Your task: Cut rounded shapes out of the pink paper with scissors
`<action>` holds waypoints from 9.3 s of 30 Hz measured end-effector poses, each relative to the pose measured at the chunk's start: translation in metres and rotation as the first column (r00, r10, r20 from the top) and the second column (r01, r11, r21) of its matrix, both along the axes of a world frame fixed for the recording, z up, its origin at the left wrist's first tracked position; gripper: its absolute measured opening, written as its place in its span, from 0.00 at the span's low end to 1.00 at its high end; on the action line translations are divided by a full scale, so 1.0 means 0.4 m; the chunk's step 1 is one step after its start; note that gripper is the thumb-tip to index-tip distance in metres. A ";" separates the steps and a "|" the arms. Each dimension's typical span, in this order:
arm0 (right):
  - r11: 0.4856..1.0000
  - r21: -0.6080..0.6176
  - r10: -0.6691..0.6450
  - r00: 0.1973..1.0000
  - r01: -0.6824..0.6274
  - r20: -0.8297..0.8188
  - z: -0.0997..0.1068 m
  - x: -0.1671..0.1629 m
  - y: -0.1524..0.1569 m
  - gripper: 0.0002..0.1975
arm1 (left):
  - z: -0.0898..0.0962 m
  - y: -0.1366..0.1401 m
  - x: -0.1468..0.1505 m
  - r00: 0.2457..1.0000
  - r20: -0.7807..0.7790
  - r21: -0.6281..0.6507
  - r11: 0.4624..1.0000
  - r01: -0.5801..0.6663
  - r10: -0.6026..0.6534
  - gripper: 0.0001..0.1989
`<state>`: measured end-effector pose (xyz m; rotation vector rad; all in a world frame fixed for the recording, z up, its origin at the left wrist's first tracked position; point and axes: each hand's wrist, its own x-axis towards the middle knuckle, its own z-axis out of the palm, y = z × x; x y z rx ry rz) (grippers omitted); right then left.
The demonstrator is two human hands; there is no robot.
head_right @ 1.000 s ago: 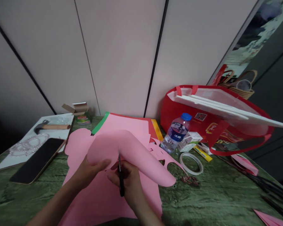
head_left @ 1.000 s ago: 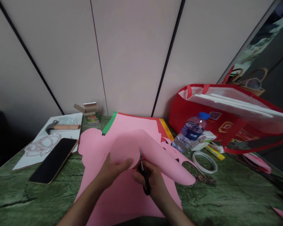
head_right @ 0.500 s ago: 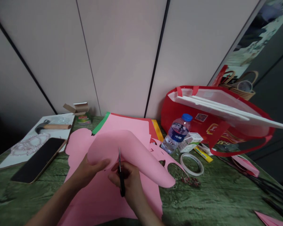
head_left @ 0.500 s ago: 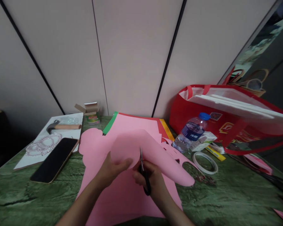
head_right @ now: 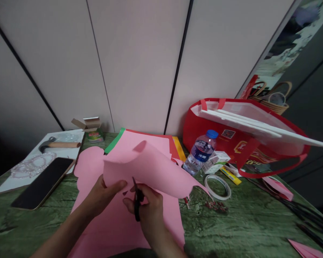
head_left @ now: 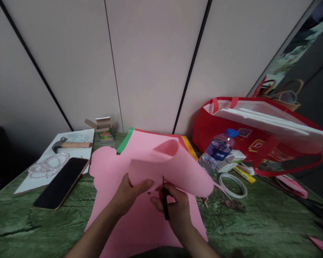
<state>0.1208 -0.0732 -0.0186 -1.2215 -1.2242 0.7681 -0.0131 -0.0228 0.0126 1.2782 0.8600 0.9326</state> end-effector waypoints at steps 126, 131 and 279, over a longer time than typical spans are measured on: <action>0.932 -0.001 0.336 0.861 -0.364 -0.381 0.019 0.002 0.010 0.13 | 0.009 -0.035 0.035 0.961 -0.226 0.086 0.986 -0.141 0.157 0.15; 0.930 -0.003 0.338 0.858 -0.367 -0.386 0.022 -0.002 0.009 0.12 | 0.013 -0.037 0.038 0.976 -0.173 0.033 0.991 -0.128 0.132 0.15; 0.937 -0.143 0.260 0.911 -0.318 -0.320 0.019 0.015 0.010 0.10 | 0.017 -0.029 0.011 0.934 -0.304 0.146 0.978 -0.150 0.188 0.15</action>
